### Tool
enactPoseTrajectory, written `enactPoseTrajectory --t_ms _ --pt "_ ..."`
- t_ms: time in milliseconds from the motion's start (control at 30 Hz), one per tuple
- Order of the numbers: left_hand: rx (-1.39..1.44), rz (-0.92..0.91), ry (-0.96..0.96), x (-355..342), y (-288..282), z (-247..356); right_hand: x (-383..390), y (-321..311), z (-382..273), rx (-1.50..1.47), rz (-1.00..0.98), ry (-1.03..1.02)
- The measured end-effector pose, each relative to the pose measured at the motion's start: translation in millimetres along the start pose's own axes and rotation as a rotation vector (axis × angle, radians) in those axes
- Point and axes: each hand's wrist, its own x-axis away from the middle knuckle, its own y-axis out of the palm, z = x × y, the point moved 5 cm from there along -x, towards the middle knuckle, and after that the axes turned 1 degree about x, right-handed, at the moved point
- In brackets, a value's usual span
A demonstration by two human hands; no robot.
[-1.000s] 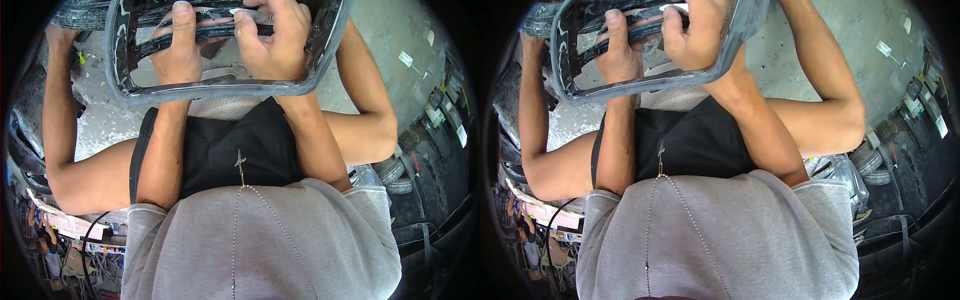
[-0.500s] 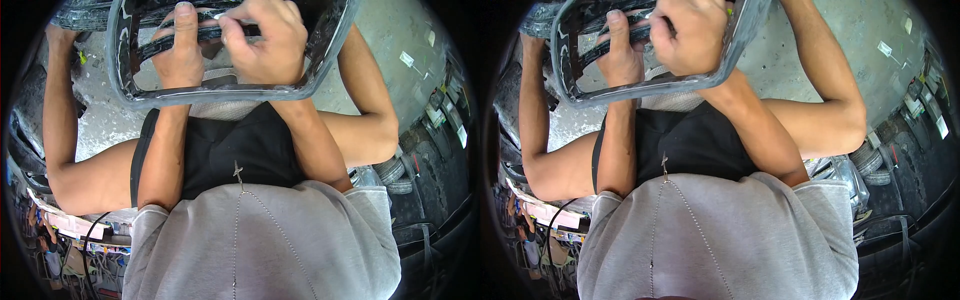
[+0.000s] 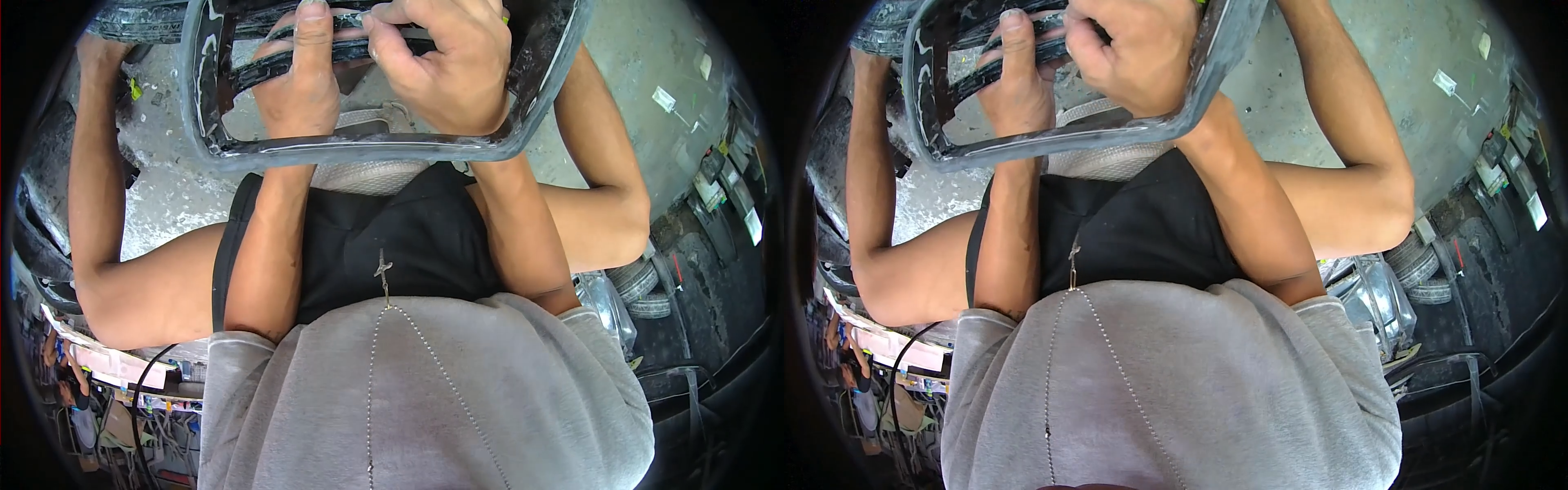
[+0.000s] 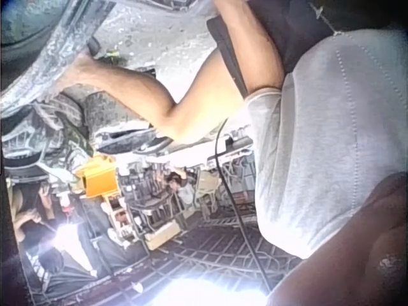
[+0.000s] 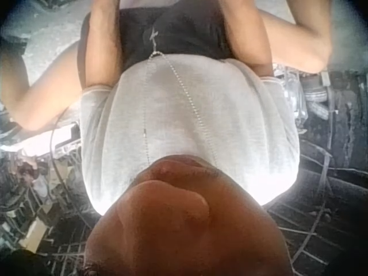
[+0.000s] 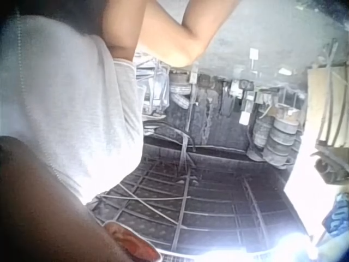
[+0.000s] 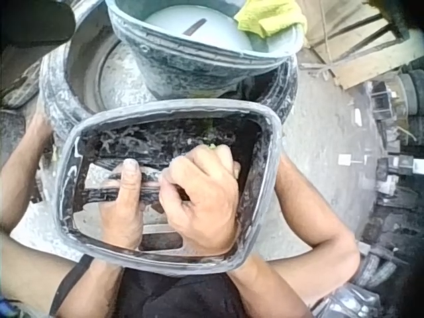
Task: Cleaning or scraping residue from a black plastic vehicle part using a small tool.
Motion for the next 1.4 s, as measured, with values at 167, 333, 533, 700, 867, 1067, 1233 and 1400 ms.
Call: enactPoseTrajectory --t_ms 167,333,533,700,867,1067,1233,1400 --pt "0.017 0.068 0.053 4 1 5 0 6 -3 0.046 -0.14 -0.06" --pt "0.111 -0.026 0.013 -1 3 1 1 1 -1 -0.044 0.013 -0.018" --pt "0.129 -0.044 -0.008 -1 3 -3 2 0 -2 -0.054 0.06 -0.047" --pt "0.128 -0.031 -0.009 -2 1 -2 2 2 -1 -0.052 0.086 -0.067" --pt "0.142 -0.041 -0.008 -3 2 -2 3 4 0 -0.059 0.091 -0.099" --pt "0.134 -0.04 -0.007 -3 1 -2 3 6 -2 -0.014 0.045 -0.064" --pt "0.146 -0.04 -0.008 -6 -1 -3 5 5 -2 -0.052 -0.041 0.038" --pt "0.162 -0.039 -0.021 -5 0 -6 15 6 9 -0.062 0.072 0.014"
